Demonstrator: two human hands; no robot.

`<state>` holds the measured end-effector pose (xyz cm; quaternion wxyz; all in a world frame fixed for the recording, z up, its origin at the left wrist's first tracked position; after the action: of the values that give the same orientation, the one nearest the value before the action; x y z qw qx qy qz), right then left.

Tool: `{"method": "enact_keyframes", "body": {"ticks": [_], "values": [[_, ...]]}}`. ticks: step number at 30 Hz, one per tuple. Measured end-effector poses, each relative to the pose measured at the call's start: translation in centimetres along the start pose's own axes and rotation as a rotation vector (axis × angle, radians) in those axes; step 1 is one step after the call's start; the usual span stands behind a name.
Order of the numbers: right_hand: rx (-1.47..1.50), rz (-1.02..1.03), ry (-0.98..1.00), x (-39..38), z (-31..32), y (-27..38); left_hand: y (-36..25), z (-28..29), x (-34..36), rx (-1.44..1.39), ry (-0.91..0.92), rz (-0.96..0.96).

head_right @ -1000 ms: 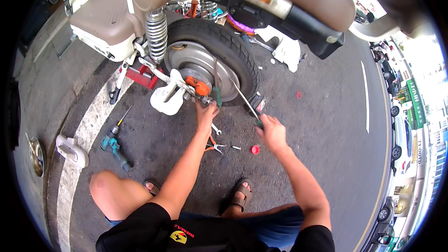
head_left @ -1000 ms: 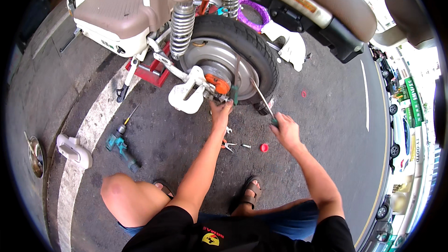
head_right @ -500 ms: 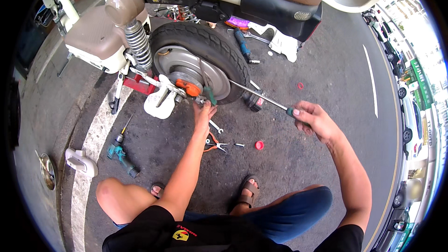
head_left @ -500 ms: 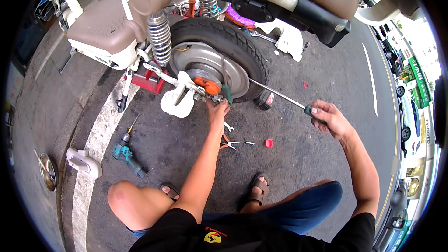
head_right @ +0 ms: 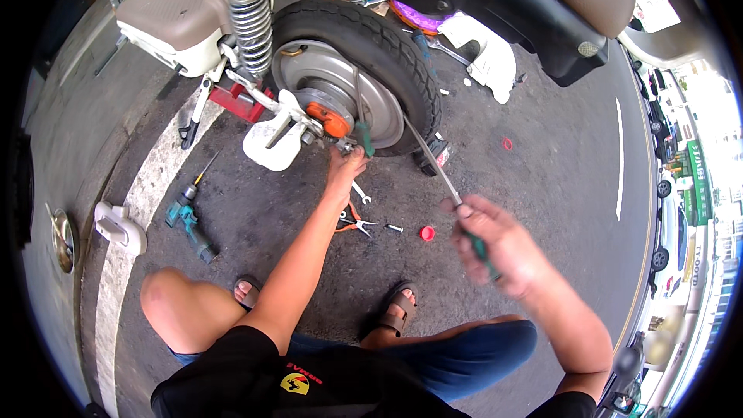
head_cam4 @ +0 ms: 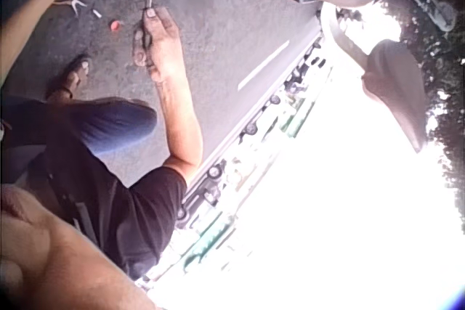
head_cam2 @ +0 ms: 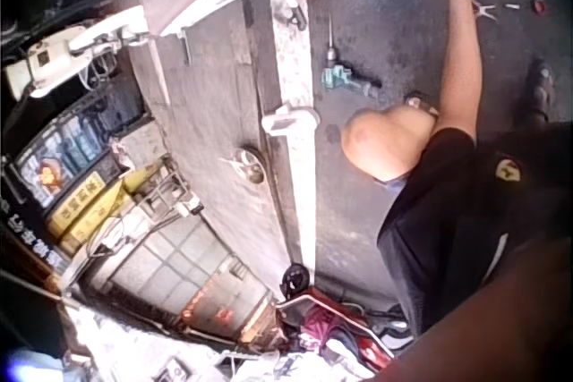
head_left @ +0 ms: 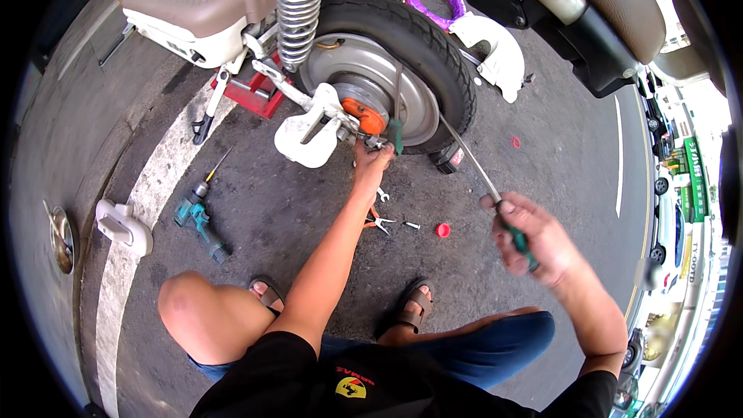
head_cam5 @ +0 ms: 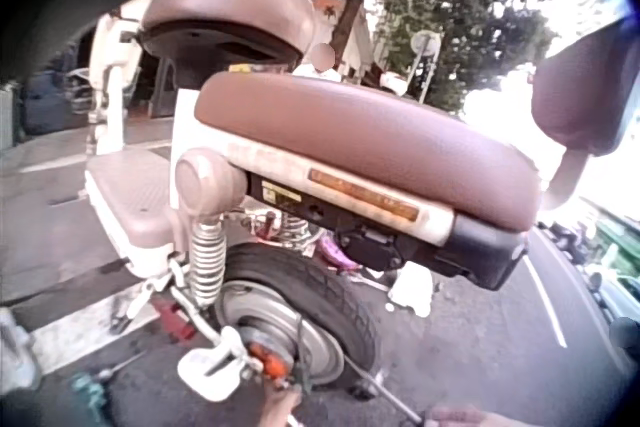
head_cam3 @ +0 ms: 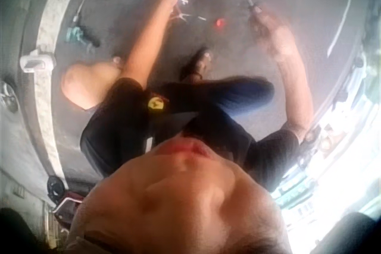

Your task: The person uses a cordless impact driver and a wrench to remove bolts from the rear fender of a scooter. They then remove the fender and proceed to work on the rear wheel hub and brake assembly using a screwdriver and wrench.

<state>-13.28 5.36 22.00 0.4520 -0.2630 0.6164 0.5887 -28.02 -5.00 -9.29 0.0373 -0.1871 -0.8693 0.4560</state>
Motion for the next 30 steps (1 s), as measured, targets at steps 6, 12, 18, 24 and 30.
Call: {"method": "enact_keyframes", "body": {"ticks": [6, 12, 18, 24, 30], "values": [[0.516, 0.3, 0.038, 7.0, -11.4, -7.5, 0.7, 0.6, 0.5, 0.024, -0.03, -0.084], [0.293, 0.555, -0.216, 14.4, -15.3, -10.6, 2.2, 2.0, 1.7, 0.1, -0.068, -0.093], [-0.117, 0.879, -0.442, 15.8, -17.8, -9.0, 3.4, 0.1, 0.8, -0.137, -0.079, -0.085], [-0.329, 0.697, -0.35, 15.8, -13.3, -7.8, 3.2, -1.8, 1.1, -0.156, 0.054, -0.138], [-0.395, 0.807, -0.153, 16.8, -9.5, -8.0, 2.0, -2.4, 0.6, -0.092, -0.053, -0.149]]}}
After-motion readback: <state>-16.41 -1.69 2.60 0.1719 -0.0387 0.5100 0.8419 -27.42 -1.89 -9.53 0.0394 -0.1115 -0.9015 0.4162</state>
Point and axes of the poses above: each hand's wrist, its own x-axis towards the middle knuckle, its own z-axis out of the back of the hand, y = z × x, the point moved 1 cm from there along x, towards the middle knuckle, and after that the axes turned 14 degrees about -z, right-handed, at the moved point
